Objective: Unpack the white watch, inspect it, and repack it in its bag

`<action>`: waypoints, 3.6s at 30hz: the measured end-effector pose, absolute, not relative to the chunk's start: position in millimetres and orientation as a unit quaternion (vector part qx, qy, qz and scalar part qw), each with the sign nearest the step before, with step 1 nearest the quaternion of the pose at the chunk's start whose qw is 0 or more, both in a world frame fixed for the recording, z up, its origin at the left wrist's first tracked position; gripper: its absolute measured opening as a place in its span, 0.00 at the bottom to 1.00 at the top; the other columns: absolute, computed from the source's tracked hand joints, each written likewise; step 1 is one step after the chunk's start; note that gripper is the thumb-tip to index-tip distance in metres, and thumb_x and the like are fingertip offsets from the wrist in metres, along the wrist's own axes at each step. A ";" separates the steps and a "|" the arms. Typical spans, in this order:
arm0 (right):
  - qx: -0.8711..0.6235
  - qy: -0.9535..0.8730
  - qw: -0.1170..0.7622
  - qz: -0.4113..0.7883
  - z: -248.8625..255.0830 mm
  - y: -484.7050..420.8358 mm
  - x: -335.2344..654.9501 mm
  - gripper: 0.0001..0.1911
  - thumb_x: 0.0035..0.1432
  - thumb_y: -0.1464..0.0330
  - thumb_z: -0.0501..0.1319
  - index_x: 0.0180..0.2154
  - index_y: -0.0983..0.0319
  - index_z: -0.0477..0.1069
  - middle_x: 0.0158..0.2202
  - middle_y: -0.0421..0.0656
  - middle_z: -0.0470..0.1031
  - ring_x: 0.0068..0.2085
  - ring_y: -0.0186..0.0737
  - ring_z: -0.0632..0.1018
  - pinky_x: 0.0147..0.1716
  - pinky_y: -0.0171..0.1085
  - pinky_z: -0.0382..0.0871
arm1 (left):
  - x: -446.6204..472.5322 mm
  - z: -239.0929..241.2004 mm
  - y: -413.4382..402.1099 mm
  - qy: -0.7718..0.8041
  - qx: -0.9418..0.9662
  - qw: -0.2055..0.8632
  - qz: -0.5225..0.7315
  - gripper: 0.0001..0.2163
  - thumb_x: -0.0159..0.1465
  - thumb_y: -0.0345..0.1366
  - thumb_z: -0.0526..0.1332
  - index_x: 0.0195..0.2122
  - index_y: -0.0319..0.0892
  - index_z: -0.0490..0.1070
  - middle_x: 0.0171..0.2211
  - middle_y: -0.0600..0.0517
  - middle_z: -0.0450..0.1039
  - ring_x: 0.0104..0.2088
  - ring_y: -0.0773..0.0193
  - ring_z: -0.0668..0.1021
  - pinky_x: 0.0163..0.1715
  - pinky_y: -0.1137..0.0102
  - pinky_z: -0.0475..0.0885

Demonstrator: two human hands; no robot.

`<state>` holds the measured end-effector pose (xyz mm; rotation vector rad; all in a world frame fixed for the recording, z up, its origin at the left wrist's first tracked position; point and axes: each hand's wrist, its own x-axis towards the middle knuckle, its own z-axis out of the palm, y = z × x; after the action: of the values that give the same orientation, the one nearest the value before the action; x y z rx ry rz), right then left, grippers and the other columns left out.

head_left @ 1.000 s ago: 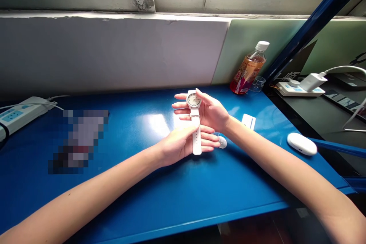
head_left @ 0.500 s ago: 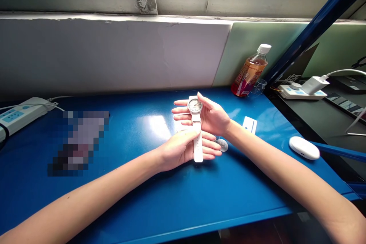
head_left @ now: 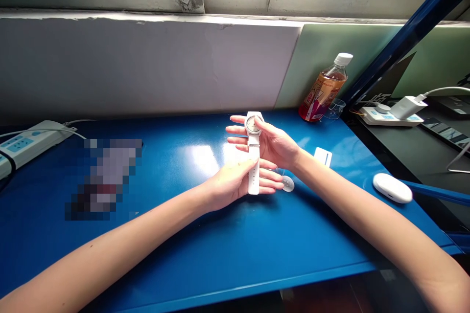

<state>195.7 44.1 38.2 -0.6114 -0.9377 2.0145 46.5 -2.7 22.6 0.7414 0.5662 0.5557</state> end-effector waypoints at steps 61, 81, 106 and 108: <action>-0.225 -0.349 0.385 0.825 53.3 63.1 196.0 0.30 0.66 0.65 0.38 0.48 0.75 0.73 0.37 0.56 0.83 0.38 0.47 0.83 0.43 0.44 0.78 | 41.8 30.1 3.9 0.272 0.364 0.837 0.304 0.14 0.72 0.38 0.57 0.44 0.31 0.76 0.41 0.36 0.81 0.43 0.51 0.83 0.47 0.59 0.77; -0.311 -0.418 0.475 0.709 35.3 69.2 197.9 0.15 0.55 0.58 0.72 0.35 0.63 0.78 0.30 0.42 0.81 0.31 0.34 0.81 0.35 0.31 0.78 | 39.8 18.7 7.7 0.280 0.374 0.822 0.326 0.15 0.67 0.39 0.66 0.49 0.34 0.72 0.37 0.43 0.80 0.36 0.58 0.83 0.44 0.62 0.76; -0.231 -0.486 0.389 0.748 49.3 68.0 211.3 0.14 0.66 0.72 0.60 0.51 0.67 0.75 0.52 0.52 0.80 0.46 0.41 0.83 0.46 0.36 0.79 | 41.4 19.5 8.8 0.265 0.369 0.837 0.306 0.13 0.69 0.37 0.62 0.49 0.33 0.73 0.43 0.35 0.80 0.43 0.49 0.84 0.52 0.53 0.73; -0.234 -0.482 0.387 0.751 48.2 68.9 211.0 0.14 0.66 0.72 0.59 0.51 0.67 0.75 0.50 0.52 0.81 0.44 0.41 0.83 0.44 0.35 0.79 | 40.9 18.6 9.5 0.269 0.370 0.835 0.306 0.13 0.69 0.37 0.62 0.50 0.33 0.73 0.44 0.35 0.80 0.44 0.49 0.83 0.53 0.53 0.73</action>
<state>211.0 68.9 48.2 -0.5964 -1.2261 1.9105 40.9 9.5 18.6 0.7828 0.5689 0.6472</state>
